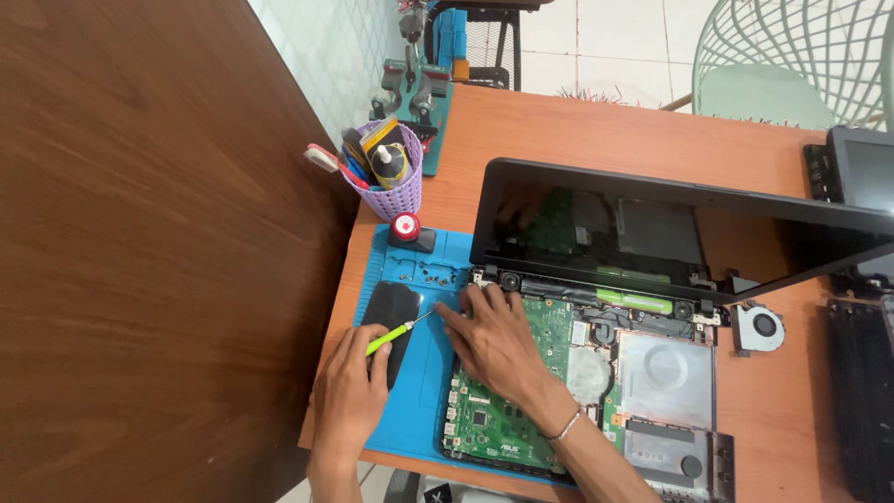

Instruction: The person works on the internal components of a laptop by hand, using a screwdriver to remove or secure internal parts. The person manipulates a small fan and reconnects internal wiring within the laptop chassis.

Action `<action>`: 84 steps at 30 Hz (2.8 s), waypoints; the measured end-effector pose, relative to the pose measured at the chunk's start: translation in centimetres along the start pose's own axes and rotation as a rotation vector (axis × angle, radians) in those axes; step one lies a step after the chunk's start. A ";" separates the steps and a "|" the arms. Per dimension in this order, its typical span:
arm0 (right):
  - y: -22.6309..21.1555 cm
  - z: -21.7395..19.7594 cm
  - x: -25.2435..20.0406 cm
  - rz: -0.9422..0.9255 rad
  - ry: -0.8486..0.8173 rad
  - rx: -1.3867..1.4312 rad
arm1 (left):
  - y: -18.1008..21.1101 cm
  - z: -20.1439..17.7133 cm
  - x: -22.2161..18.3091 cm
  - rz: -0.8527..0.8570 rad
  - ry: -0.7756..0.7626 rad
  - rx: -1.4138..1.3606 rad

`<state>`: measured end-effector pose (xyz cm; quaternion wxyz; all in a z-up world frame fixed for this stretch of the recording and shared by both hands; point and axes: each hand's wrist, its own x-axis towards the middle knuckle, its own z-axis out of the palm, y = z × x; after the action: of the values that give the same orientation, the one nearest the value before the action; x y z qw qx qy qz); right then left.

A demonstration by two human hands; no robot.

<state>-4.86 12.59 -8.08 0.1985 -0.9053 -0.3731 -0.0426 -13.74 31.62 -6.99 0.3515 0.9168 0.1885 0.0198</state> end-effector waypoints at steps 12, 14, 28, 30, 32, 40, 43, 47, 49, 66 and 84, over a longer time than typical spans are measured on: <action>0.2 0.1 0.6 -0.007 -0.020 0.032 | -0.4 -0.1 0.3 -0.098 -0.047 -0.048; 0.2 -0.1 0.6 0.017 -0.047 0.062 | -0.6 -0.1 0.1 -0.080 -0.020 -0.073; 2.3 -4.8 -4.6 0.188 0.203 0.211 | -0.4 3.2 -2.0 0.092 0.094 -0.041; 2.9 -5.4 -5.8 0.227 0.221 0.231 | -0.4 3.9 -2.4 0.115 0.122 -0.037; 3.4 -5.8 -7.0 0.287 0.252 0.229 | -0.4 4.6 -2.7 0.114 0.117 0.045; 5.9 -7.7 -11.0 0.491 0.332 0.203 | 0.4 6.2 -3.4 0.085 0.117 0.246; 6.6 -8.4 -12.3 0.544 0.387 0.201 | 0.5 6.7 -3.5 0.135 0.159 0.281; 7.6 -8.6 -13.7 0.589 0.412 0.202 | 0.2 6.9 -3.3 0.154 0.187 0.285; 8.3 -8.6 -14.3 0.581 0.428 0.198 | 0.5 7.0 -3.1 0.178 0.231 0.276; 16.7 -10.7 -17.6 0.744 0.744 0.370 | 14.0 14.7 -0.9 0.770 0.151 0.105; 23.1 -9.9 -17.0 0.685 0.460 0.770 | 20.4 21.1 -1.1 0.931 -0.077 0.031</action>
<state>-0.35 -17.30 -10.37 0.5933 -0.8043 0.0063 -0.0326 -4.40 3.95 -9.45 0.2981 0.9092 -0.2557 0.1386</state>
